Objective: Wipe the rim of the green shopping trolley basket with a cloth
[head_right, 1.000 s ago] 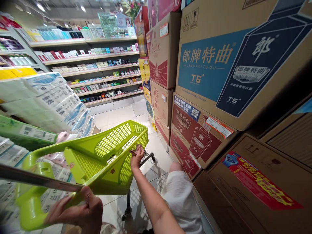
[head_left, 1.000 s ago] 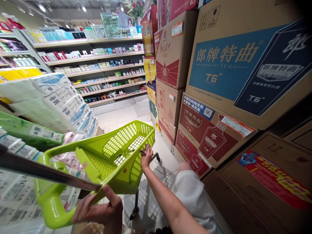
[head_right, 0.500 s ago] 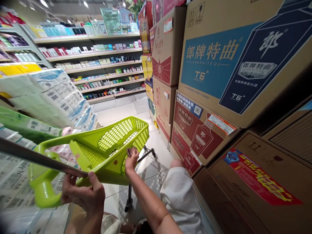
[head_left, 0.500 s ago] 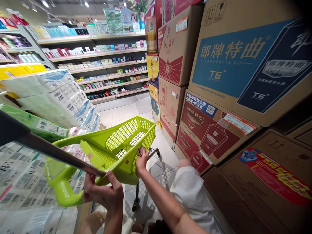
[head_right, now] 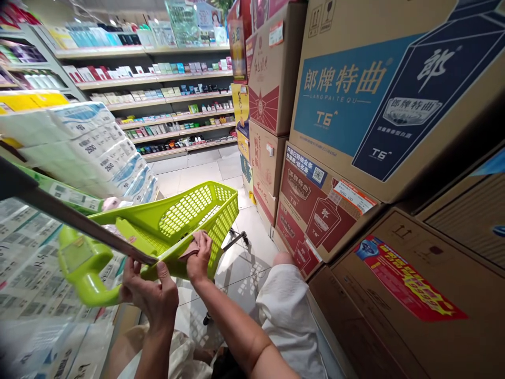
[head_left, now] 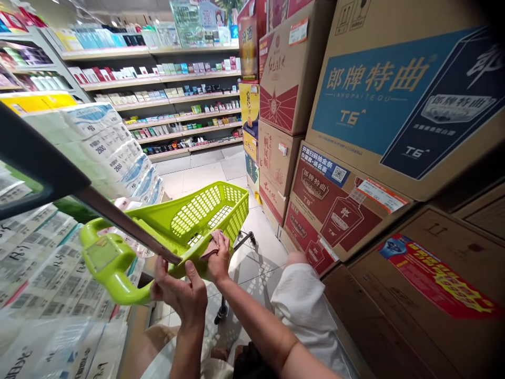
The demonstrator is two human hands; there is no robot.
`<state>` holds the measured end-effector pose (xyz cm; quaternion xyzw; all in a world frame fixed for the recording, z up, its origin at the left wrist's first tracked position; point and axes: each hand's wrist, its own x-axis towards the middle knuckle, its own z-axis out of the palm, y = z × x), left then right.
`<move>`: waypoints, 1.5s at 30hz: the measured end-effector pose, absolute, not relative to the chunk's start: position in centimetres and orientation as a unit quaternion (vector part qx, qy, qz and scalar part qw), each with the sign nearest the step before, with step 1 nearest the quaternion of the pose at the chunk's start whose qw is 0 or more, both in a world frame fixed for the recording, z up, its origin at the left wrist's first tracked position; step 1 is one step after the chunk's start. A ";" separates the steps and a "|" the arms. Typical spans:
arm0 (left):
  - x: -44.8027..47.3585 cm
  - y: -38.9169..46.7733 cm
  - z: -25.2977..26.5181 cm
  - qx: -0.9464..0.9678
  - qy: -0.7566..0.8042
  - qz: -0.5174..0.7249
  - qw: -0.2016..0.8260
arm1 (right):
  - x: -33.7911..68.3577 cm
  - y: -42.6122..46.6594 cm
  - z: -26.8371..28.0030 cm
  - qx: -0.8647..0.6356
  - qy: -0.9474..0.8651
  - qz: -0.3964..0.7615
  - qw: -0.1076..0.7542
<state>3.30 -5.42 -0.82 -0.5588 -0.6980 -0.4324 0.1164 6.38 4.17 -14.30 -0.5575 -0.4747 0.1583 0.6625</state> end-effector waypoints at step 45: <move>-2.5 -6.2 -0.8 -0.504 -0.643 -0.559 0.141 | 7.1 -2.1 -5.4 -0.370 -0.673 0.091 0.634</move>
